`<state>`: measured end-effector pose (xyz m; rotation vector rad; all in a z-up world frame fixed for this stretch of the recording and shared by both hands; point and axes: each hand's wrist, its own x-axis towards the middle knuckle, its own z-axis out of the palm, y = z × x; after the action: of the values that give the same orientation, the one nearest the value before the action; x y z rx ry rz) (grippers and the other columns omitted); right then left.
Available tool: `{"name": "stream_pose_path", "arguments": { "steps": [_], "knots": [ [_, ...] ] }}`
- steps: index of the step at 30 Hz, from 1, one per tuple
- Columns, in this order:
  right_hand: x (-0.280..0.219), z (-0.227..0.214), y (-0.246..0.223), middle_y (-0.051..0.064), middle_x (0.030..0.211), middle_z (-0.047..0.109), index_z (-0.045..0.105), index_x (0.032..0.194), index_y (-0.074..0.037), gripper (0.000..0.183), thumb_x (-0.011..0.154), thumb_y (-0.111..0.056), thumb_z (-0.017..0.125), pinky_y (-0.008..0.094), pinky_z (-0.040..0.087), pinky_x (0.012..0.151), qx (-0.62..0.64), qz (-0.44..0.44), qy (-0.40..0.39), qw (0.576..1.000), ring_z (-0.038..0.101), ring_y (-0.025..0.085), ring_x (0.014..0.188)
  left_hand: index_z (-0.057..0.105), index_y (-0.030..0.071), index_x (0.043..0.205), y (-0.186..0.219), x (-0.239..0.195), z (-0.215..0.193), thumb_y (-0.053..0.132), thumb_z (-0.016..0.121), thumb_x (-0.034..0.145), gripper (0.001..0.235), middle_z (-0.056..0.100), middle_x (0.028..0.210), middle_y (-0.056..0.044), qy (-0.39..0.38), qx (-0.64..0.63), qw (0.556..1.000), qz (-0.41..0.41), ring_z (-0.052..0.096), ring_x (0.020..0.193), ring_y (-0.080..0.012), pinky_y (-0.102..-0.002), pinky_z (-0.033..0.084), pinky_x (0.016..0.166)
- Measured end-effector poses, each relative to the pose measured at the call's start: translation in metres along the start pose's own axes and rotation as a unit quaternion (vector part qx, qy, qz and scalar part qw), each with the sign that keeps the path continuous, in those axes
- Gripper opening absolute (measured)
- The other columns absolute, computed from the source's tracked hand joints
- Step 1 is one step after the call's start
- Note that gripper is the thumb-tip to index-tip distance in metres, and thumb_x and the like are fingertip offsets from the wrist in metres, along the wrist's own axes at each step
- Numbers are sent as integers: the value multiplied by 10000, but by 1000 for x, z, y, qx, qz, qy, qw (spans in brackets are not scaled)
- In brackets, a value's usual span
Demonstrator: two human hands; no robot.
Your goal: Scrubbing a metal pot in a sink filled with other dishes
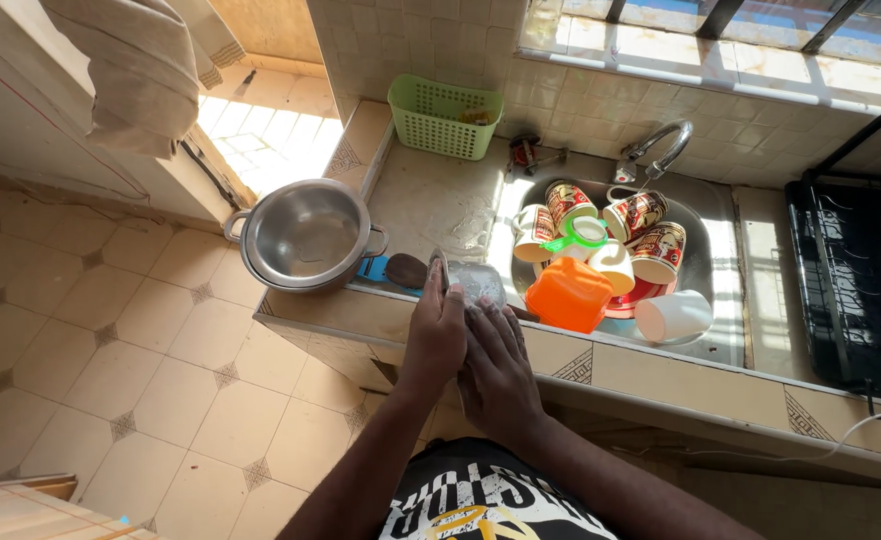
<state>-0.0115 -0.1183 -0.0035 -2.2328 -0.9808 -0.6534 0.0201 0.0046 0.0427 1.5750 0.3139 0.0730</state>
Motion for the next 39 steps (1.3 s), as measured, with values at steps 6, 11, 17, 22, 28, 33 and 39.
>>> {"name": "stream_pose_path", "arguments": {
  "steps": [6, 11, 17, 22, 28, 33, 39],
  "knots": [
    [-7, 25, 23, 223, 1371, 601, 633, 1353, -7, 455, 962, -211, 521, 587, 345, 1180, -66, -9, 67, 996, 548, 453, 1318, 435, -13, 1512, -1, -8, 8, 235, 377, 1066, 514, 466, 1480, -357, 53, 147, 979, 132, 453, 1329, -575, -683, 412, 1069],
    [-2, 33, 36, 220, 1374, 616, 646, 1358, -26, 476, 954, -222, 490, 596, 332, 1188, -47, -27, 93, 994, 543, 466, 1328, 470, 142, 1531, 0, -9, 4, 202, 365, 1063, 483, 552, 1437, -269, 76, 168, 964, 190, 540, 1251, -530, -643, 492, 1007],
    [33, 24, 43, 216, 1307, 660, 646, 1341, -4, 418, 1021, -217, 481, 564, 391, 1161, 24, 31, 78, 996, 591, 460, 1273, 555, 83, 1439, 27, -15, 1, 239, 366, 1045, 464, 713, 998, -345, 96, 177, 962, 185, 674, 950, -562, -646, 563, 779],
    [78, 26, 74, 134, 1201, 712, 691, 1273, -142, 398, 987, -158, 415, 563, 475, 1051, 137, 171, -42, 975, 640, 416, 1177, 607, 131, 1395, -12, 2, 9, 308, 366, 1056, 452, 741, 892, -269, 96, 210, 960, 158, 743, 846, -453, -528, 619, 677],
    [107, 76, 152, 142, 840, 749, 809, 968, -162, 335, 831, -201, 505, 448, 539, 782, 239, 380, -252, 857, 686, 314, 806, 635, 25, 1324, -5, -5, 5, 263, 363, 1064, 445, 729, 855, -300, 86, 206, 960, 166, 741, 721, -468, -511, 625, 623],
    [136, 67, 142, -27, 516, 498, 594, 615, -140, 262, 873, -178, 573, 265, 460, 433, 391, 457, -355, 715, 538, 103, 412, 616, 28, 1341, -6, -7, 9, 267, 366, 1064, 443, 703, 781, -304, 105, 210, 957, 171, 718, 707, -501, -559, 587, 570],
    [120, 26, 100, 239, 1090, 754, 776, 1120, -93, 447, 900, -277, 433, 533, 508, 988, 219, 341, -279, 871, 674, 457, 1098, 650, 63, 1323, -13, -10, 11, 263, 399, 1042, 427, 697, 775, -308, 122, 202, 957, 167, 709, 725, -522, -585, 578, 575]
  ]
}}
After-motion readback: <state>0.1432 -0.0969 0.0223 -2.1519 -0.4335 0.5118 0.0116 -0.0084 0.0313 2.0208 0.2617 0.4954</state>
